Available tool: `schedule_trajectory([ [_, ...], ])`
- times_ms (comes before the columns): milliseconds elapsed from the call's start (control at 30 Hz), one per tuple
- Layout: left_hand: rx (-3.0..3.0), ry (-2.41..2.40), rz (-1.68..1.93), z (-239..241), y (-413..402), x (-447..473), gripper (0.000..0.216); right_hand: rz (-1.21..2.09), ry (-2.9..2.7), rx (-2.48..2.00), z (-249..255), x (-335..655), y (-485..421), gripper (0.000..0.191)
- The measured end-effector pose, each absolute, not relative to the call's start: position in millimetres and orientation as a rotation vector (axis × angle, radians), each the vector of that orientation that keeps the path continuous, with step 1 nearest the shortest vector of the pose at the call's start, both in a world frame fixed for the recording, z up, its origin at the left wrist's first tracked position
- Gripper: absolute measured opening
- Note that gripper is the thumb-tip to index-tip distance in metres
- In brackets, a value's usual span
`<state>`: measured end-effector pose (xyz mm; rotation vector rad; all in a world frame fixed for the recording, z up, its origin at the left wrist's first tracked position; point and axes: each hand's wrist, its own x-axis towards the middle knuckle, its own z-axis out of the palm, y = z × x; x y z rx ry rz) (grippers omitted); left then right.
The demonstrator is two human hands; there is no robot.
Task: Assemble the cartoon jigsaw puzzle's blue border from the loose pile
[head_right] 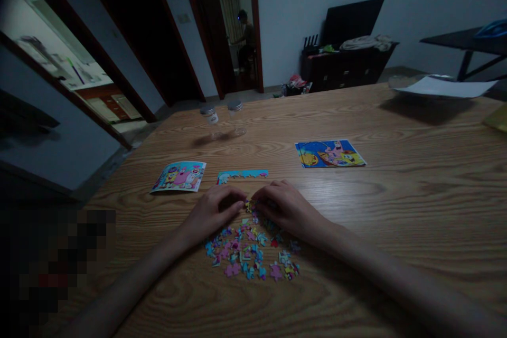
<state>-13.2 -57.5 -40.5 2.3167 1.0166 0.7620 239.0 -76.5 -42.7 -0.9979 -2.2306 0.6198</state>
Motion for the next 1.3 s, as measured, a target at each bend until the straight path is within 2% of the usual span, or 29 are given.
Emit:
schedule_trajectory([
  [267,2.197,1.098,0.889,-46,-55,-1,0.007,0.591,-2.229,-1.003,-45,239,-76,0.010],
  [400,2.007,1.142,1.047,-46,-57,-3,0.009,0.616,-2.171,-1.042,-43,237,-80,0.022],
  [633,1.676,1.039,1.108,-40,-67,4,0.017,1.014,-1.913,-1.008,-41,231,-88,0.037],
  [900,1.383,1.044,1.023,-36,-74,10,0.024,1.185,-1.782,-0.950,-45,226,-91,0.037],
  [1300,1.385,1.003,1.018,-35,-76,12,0.027,1.247,-1.732,-0.978,-42,224,-91,0.034],
])
